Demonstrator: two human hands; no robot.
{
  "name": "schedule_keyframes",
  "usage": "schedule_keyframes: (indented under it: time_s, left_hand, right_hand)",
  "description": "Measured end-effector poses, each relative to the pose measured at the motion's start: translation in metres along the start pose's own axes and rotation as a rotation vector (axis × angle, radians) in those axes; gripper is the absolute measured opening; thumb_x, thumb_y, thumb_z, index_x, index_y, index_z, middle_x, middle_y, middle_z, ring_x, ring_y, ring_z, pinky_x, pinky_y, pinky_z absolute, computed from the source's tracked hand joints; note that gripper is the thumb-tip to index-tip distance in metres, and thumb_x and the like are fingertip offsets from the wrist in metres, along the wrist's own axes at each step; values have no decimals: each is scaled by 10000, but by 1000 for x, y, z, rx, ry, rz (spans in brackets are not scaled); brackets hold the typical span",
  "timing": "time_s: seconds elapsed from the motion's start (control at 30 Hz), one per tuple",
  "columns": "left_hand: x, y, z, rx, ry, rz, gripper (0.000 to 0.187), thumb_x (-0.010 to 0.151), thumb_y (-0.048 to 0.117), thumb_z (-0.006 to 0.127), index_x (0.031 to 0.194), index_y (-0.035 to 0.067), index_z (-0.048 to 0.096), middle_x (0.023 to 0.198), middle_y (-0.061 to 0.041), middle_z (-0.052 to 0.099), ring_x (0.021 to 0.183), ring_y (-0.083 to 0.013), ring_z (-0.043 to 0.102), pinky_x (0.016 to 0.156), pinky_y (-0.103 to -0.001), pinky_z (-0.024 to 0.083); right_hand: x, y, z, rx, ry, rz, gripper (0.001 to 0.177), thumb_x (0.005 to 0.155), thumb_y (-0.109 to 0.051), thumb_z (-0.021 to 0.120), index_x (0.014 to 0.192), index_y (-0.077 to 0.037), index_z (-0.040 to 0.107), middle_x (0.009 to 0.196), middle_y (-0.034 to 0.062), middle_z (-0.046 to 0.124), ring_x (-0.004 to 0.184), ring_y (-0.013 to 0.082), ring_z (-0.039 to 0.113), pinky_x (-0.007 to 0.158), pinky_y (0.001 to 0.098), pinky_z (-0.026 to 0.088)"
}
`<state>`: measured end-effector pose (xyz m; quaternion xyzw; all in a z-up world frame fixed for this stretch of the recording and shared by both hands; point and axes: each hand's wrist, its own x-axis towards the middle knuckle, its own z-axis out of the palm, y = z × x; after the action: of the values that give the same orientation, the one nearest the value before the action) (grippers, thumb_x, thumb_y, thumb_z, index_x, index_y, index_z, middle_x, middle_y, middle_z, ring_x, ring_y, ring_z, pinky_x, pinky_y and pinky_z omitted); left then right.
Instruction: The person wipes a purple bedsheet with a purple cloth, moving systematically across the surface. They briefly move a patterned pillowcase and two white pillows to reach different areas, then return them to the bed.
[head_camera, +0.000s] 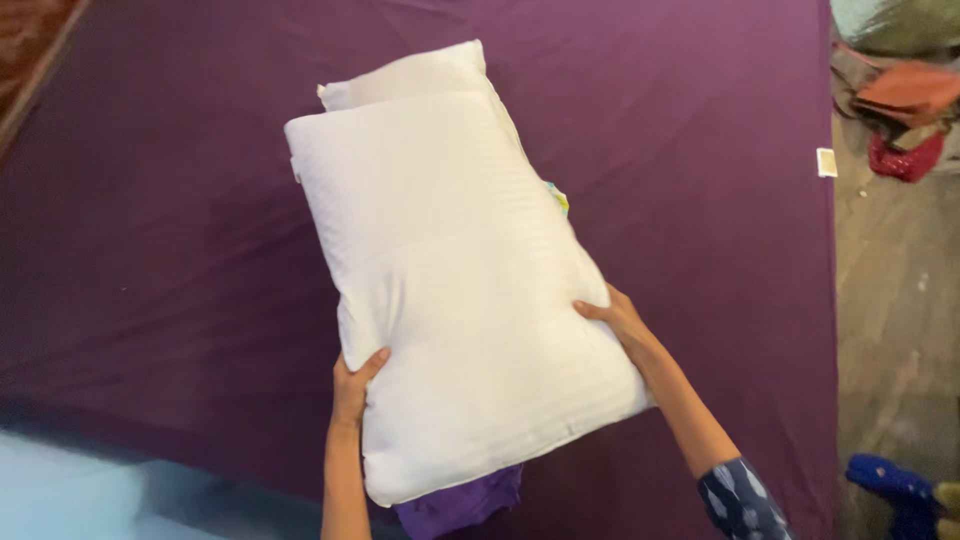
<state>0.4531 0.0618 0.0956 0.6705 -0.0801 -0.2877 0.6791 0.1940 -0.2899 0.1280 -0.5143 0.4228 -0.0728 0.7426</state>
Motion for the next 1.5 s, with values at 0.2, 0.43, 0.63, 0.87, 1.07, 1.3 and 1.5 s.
schedule_keyframes:
  time_s: [0.2, 0.43, 0.63, 0.87, 1.07, 1.3, 1.5]
  left_hand:
    - [-52, 22, 96, 80, -164, 47, 501, 794, 173, 830, 1213, -62, 687, 1098, -136, 764, 947, -199, 723, 863, -339, 586]
    - [-38, 4, 267, 9, -563, 60, 500, 843, 190, 807, 1260, -50, 671, 1165, -126, 752, 1038, -199, 711, 934, -342, 565]
    - [1, -46, 408, -112, -707, -56, 691, 818, 193, 838, 1399, -46, 551, 1290, -165, 691, 1154, -226, 672, 1025, -363, 528]
    - [37, -187, 480, -40, -606, -50, 949, 776, 131, 810, 1603, 105, 344, 1490, -96, 571, 1312, -206, 571, 1109, -333, 433]
    - [32, -276, 437, 756, -548, 14, 801, 814, 199, 744, 1564, 258, 468, 1355, -138, 638, 1144, -287, 633, 972, -375, 502]
    - [-2, -251, 359, 461, -677, -171, 629, 875, 200, 748, 1483, 126, 606, 1229, -125, 713, 1074, -192, 670, 936, -329, 525]
    - [5, -193, 216, 174, -278, -302, 496, 880, 266, 730, 1345, 103, 676, 1237, -61, 737, 1044, -145, 695, 819, -292, 547]
  right_hand:
    - [-55, 27, -98, 64, 185, -195, 556, 799, -114, 747, 1309, 66, 620, 1112, 219, 741, 902, 296, 743, 798, 412, 617]
    - [-89, 71, -279, 59, 487, -323, 428, 879, -89, 726, 1259, 95, 651, 1072, 185, 731, 861, 265, 710, 767, 407, 584]
    - [-93, 76, -402, -62, 727, -367, 358, 916, -37, 756, 1246, 78, 678, 1127, 173, 721, 926, 242, 696, 826, 377, 563]
    - [-71, 116, -425, -54, 767, -269, 393, 885, -33, 786, 1254, 65, 695, 1173, 145, 721, 991, 219, 677, 907, 354, 524]
    - [-47, 171, -400, -68, 844, -178, 530, 832, -59, 824, 1329, 22, 657, 1260, 162, 709, 1091, 225, 653, 977, 354, 488]
    - [-26, 161, -362, -844, 1462, -267, 481, 830, 34, 782, 1300, 41, 682, 1233, 280, 671, 1142, 468, 590, 971, 753, 327]
    - [53, 153, -249, -636, 1070, -813, 419, 860, 87, 714, 1267, 1, 659, 1347, 192, 635, 1303, 350, 574, 1121, 456, 467]
